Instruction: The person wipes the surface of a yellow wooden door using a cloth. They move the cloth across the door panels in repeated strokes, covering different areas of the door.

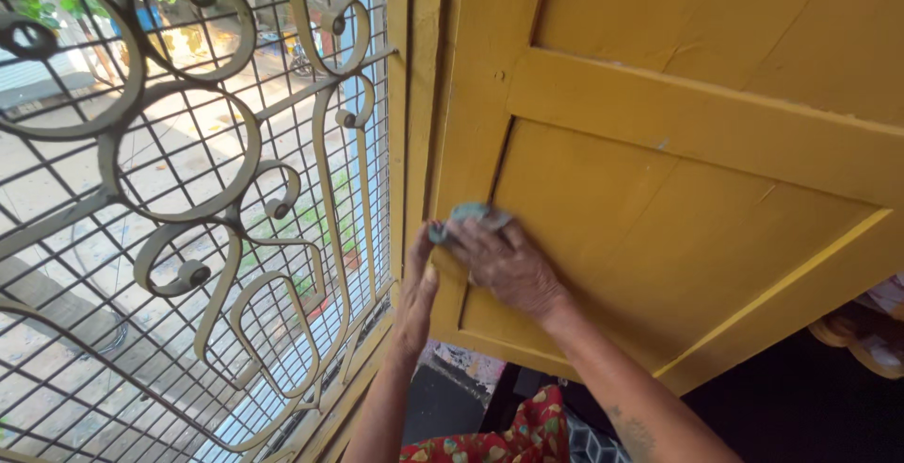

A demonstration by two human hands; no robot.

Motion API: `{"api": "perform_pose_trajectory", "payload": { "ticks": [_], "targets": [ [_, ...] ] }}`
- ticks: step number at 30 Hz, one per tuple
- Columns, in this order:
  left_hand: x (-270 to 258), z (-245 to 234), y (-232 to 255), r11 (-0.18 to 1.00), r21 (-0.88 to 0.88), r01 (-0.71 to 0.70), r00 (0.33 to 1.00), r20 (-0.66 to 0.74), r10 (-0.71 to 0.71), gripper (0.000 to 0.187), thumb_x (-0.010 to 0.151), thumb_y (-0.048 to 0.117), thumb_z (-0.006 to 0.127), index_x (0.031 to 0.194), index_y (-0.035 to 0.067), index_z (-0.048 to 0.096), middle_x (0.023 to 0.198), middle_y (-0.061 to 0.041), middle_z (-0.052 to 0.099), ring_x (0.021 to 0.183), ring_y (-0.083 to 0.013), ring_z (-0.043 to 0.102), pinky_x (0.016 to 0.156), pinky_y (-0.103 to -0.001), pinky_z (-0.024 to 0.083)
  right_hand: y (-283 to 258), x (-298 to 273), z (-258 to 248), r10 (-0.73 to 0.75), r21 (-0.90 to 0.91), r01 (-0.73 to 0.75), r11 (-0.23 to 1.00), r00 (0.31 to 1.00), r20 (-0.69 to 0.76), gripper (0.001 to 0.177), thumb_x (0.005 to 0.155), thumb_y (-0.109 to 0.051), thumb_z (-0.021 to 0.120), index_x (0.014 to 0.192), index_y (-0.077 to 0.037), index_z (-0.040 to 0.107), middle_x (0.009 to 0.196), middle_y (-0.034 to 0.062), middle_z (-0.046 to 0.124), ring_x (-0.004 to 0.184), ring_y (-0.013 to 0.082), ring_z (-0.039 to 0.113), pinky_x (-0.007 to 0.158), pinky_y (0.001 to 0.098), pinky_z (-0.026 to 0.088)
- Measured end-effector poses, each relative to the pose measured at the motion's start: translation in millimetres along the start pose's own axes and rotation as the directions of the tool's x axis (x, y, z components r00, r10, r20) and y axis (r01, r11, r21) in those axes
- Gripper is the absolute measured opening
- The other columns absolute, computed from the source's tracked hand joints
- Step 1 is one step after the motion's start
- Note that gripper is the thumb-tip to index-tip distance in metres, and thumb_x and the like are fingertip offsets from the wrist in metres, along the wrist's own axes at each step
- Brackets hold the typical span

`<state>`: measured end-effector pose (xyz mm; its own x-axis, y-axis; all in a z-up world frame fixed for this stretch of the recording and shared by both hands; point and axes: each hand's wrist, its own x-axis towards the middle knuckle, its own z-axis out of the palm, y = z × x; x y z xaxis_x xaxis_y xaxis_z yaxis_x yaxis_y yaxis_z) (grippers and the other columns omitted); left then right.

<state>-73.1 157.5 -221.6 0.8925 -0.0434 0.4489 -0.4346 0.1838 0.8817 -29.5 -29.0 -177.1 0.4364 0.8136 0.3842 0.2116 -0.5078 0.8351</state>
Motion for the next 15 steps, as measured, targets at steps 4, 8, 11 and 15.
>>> {"api": "perform_pose_trajectory", "payload": {
  "ticks": [4,8,11,15],
  "targets": [
    [4,-2,17,0.998,0.03,-0.06,0.995,-0.076,0.062,0.099,0.095,0.073,0.04,0.164,0.006,0.015,0.171,-0.021,0.023,0.16,-0.0343,0.022,0.128,-0.048,0.02,7,4,6,0.198,0.015,-0.198,0.98,0.975,-0.102,0.066,0.113,-0.058,0.035,0.17,-0.028,0.019,0.174,0.0036,0.013,0.16,0.0267,0.009,0.13,0.053,0.005],
    [1,4,19,0.989,0.096,-0.113,0.993,-0.031,0.117,0.1,0.097,0.074,0.038,0.165,0.006,0.012,0.175,-0.02,0.013,0.163,-0.0337,0.011,0.131,-0.048,0.01,-24,3,14,0.14,0.192,-0.14,0.971,0.99,0.014,0.07,0.105,-0.052,0.041,0.167,-0.024,0.023,0.172,0.0059,0.019,0.157,0.0278,0.01,0.124,0.0556,0.013],
    [0,5,13,0.955,0.273,-0.118,0.993,0.013,0.119,0.098,0.097,0.075,0.034,0.166,0.009,0.014,0.176,-0.018,0.01,0.165,-0.0336,0.006,0.131,-0.05,0.007,-58,-17,27,-0.062,0.083,0.056,0.995,0.995,0.077,0.074,0.088,-0.035,0.053,0.159,-0.018,0.039,0.168,-0.0022,0.03,0.154,0.0202,0.019,0.122,0.0483,0.017],
    [0,14,0,0.898,0.424,-0.115,0.993,0.062,0.097,0.099,0.094,0.078,0.032,0.167,0.013,0.016,0.176,-0.017,0.002,0.164,-0.0343,0.003,0.13,-0.052,0.007,-116,-43,56,-0.057,0.251,0.044,0.967,0.997,0.044,0.049,0.096,-0.032,0.054,0.136,-0.005,0.063,0.143,0.0083,0.056,0.14,0.0266,0.041,0.118,0.0489,0.026]
  ]
}}
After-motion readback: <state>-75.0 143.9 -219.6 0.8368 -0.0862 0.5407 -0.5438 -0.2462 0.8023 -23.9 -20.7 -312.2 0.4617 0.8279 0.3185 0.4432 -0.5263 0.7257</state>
